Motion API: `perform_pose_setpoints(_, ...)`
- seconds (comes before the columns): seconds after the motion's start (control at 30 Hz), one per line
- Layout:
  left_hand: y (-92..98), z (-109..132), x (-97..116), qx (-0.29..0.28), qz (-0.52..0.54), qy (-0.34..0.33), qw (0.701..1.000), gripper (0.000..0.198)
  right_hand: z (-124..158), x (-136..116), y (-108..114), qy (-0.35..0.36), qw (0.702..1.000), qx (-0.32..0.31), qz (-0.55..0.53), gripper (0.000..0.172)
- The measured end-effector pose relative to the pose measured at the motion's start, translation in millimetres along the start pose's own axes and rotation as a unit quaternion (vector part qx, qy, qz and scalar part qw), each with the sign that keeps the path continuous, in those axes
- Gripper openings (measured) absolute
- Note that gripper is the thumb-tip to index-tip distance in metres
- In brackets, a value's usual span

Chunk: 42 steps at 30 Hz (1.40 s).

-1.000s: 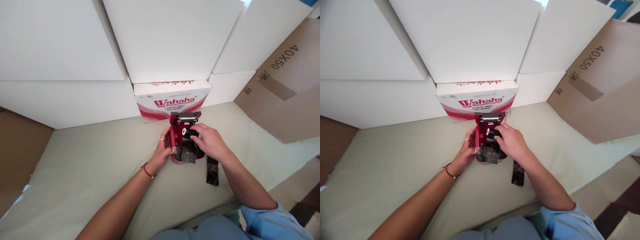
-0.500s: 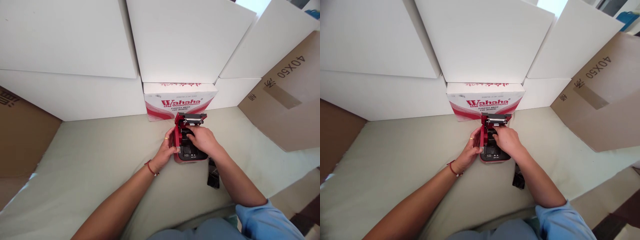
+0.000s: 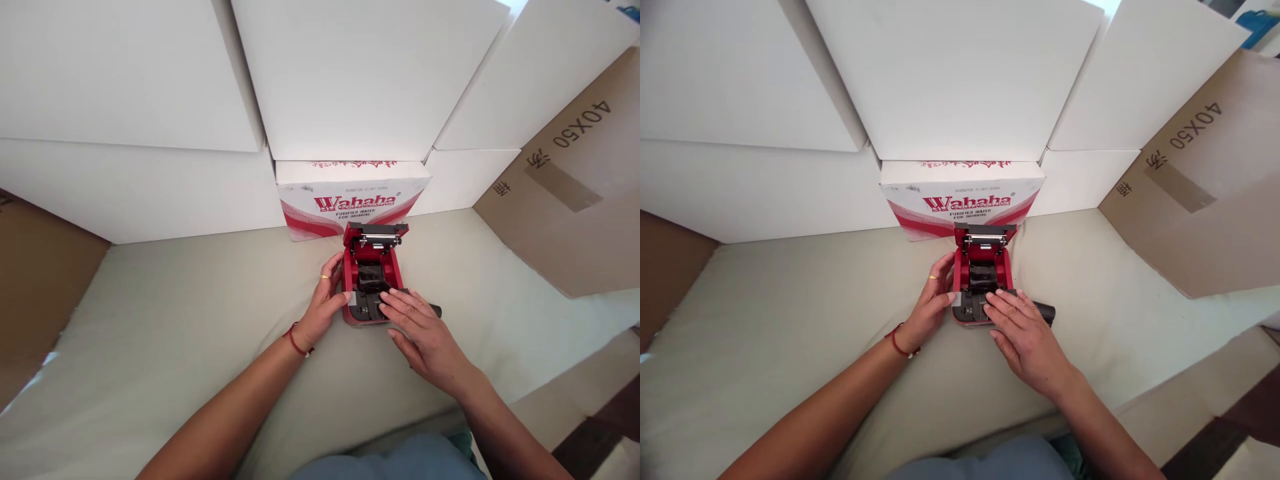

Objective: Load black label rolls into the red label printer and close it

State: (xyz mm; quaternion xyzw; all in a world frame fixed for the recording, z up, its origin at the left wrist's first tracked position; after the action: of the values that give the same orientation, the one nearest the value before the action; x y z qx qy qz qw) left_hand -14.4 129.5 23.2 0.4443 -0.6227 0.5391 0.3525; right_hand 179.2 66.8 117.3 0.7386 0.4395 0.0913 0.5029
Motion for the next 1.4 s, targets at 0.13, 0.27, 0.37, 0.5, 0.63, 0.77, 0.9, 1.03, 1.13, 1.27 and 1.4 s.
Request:
perform_pose_setpoints(0.13,-6.4,19.0,41.7,0.055,-0.242,-0.219,0.944,0.066,6.1,2.4,-5.6,-0.017,1.0,0.004,0.004,0.054)
perform_pose_setpoints(0.27,-42.0,47.3,61.2,-0.034,-0.38,-0.421,0.823,0.063,-2.2,9.2,1.0,-0.024,0.998,0.013,-0.057,0.042)
perform_pose_setpoints(0.37,-53.6,53.0,52.9,-0.073,-0.427,-0.441,0.786,0.059,-17.3,31.7,26.2,-0.094,0.977,0.126,-0.147,0.04)
perform_pose_setpoints(0.5,-51.8,51.3,40.6,-0.088,-0.438,-0.41,0.796,0.058,-44.2,84.5,58.5,-0.232,0.909,0.322,-0.129,0.045)
perform_pose_setpoints(0.63,-48.9,51.6,38.0,-0.093,-0.411,-0.397,0.816,0.062,-97.1,114.7,41.0,-0.233,0.933,0.245,-0.12,0.059)
perform_pose_setpoints(0.77,-48.6,52.5,38.9,-0.09,-0.411,-0.401,0.814,0.062,-119.0,108.4,15.8,-0.212,0.957,0.128,-0.151,0.063)
perform_pose_setpoints(0.9,-47.6,53.9,33.5,-0.092,-0.438,-0.399,0.8,0.058,-91.8,82.5,17.8,-0.185,0.965,0.118,-0.142,0.052)
perform_pose_setpoints(1.03,-44.5,57.2,30.0,-0.064,-0.461,-0.414,0.782,0.057,-47.8,61.1,10.7,-0.137,0.985,0.058,-0.089,0.044)
perform_pose_setpoints(1.13,-44.7,57.3,31.4,-0.055,-0.459,-0.421,0.78,0.058,-25.1,52.3,-1.3,-0.115,0.992,0.019,-0.044,0.045)
perform_pose_setpoints(1.27,-42.8,51.2,45.6,-0.045,-0.411,-0.433,0.801,0.066,-18.1,47.9,-7.8,-0.109,0.994,0.026,-0.015,0.046)
perform_pose_setpoints(1.4,-24.5,32.5,59.1,0.013,-0.356,-0.364,0.86,0.069,-19.3,47.7,-8.1,-0.113,0.993,0.033,-0.02,0.045)
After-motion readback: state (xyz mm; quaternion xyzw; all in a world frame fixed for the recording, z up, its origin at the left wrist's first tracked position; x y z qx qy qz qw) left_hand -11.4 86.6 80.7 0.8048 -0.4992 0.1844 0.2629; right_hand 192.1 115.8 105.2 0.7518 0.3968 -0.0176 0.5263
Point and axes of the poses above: each hand's wrist, its own z-axis away from the middle knuckle, its own y-axis out of the back of the hand, x = y × z, the point moved 7 cm from there along -z, towards the middle knuckle, and after that the axes turned 9 degrees about x, right-handed, at the moved point
